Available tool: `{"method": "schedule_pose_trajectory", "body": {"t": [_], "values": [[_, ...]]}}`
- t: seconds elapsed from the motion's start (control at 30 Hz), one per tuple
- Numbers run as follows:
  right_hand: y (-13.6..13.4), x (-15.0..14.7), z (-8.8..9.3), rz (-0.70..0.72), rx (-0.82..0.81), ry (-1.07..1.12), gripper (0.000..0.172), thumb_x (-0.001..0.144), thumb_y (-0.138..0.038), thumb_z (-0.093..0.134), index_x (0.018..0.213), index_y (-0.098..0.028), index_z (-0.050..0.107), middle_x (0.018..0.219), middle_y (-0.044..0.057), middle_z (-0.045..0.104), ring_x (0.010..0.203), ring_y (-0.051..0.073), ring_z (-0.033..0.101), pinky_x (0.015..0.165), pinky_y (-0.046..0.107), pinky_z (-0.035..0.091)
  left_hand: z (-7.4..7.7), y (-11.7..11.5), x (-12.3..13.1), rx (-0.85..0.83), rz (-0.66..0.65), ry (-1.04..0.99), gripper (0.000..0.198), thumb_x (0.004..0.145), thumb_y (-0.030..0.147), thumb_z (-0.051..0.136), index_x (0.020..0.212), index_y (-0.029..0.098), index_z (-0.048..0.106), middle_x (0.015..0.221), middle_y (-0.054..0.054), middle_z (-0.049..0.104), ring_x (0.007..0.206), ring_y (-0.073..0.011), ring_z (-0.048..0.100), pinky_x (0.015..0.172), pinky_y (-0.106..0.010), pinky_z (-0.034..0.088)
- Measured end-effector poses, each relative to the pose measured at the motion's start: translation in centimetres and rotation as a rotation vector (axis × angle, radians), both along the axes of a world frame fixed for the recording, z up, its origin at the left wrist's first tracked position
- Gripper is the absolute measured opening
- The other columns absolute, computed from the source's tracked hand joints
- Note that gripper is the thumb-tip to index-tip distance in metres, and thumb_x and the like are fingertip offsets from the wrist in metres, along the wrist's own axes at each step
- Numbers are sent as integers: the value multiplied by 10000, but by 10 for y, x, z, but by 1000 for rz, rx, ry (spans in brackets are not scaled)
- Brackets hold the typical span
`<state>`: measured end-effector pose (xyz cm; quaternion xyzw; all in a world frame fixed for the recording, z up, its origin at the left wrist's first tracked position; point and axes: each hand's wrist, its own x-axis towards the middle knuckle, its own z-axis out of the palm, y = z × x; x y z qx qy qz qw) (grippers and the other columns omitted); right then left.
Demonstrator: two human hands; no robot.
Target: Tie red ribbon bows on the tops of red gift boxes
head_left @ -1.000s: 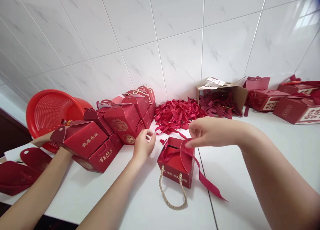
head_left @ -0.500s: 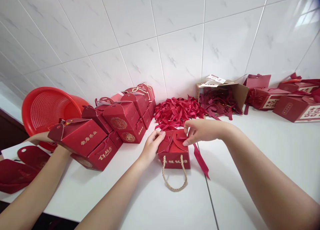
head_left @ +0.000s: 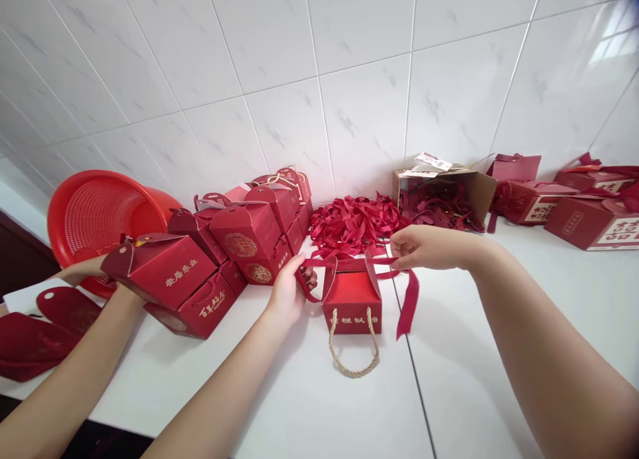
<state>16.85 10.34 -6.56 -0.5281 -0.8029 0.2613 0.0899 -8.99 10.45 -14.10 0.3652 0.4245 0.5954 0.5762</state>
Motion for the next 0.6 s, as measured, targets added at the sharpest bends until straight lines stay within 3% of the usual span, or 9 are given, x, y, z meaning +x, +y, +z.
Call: {"method": "schedule_pose_trajectory", "body": {"t": [0.2, 0.33, 0.43, 0.5, 0.6], "values": [[2, 20, 0, -36, -20, -25, 107, 729, -296, 557, 728, -227, 639, 753, 13, 629, 697, 176, 551, 558, 267, 376, 1, 3, -3, -79, -15, -82, 242, 674, 293, 683, 631, 182, 473, 479, 71, 468, 401, -69, 449, 422, -200, 339], [2, 16, 1, -75, -40, -68, 195, 681, -177, 525, 789, -238, 676, 845, 21, 665, 768, 202, 580, 604, 286, 405, -3, 2, -1, -137, -81, -70, 140, 705, 257, 668, 763, 165, 579, 556, 32, 569, 463, -100, 536, 463, -216, 407], [6, 11, -5, -62, -89, -104, 240, 621, -116, 510, 737, -236, 683, 832, 21, 669, 777, 204, 577, 612, 287, 402, -8, 4, -1, -152, -140, -51, 175, 720, 233, 663, 872, 165, 611, 676, -5, 638, 571, -127, 603, 524, -228, 460], [11, 8, -13, -40, -131, -108, 225, 595, -103, 498, 660, -228, 674, 775, 17, 664, 765, 194, 570, 614, 280, 392, -12, 7, -3, -161, -180, -32, 145, 717, 227, 669, 829, 168, 599, 597, 20, 589, 482, -97, 551, 447, -196, 409], [20, 5, -27, -3, -208, -75, 171, 581, -119, 506, 583, -217, 646, 682, 1, 641, 729, 172, 557, 600, 261, 376, -18, 13, -10, -186, -239, 5, 165, 692, 221, 690, 707, 176, 532, 430, 97, 370, 307, -34, 318, 323, -157, 184]]}}
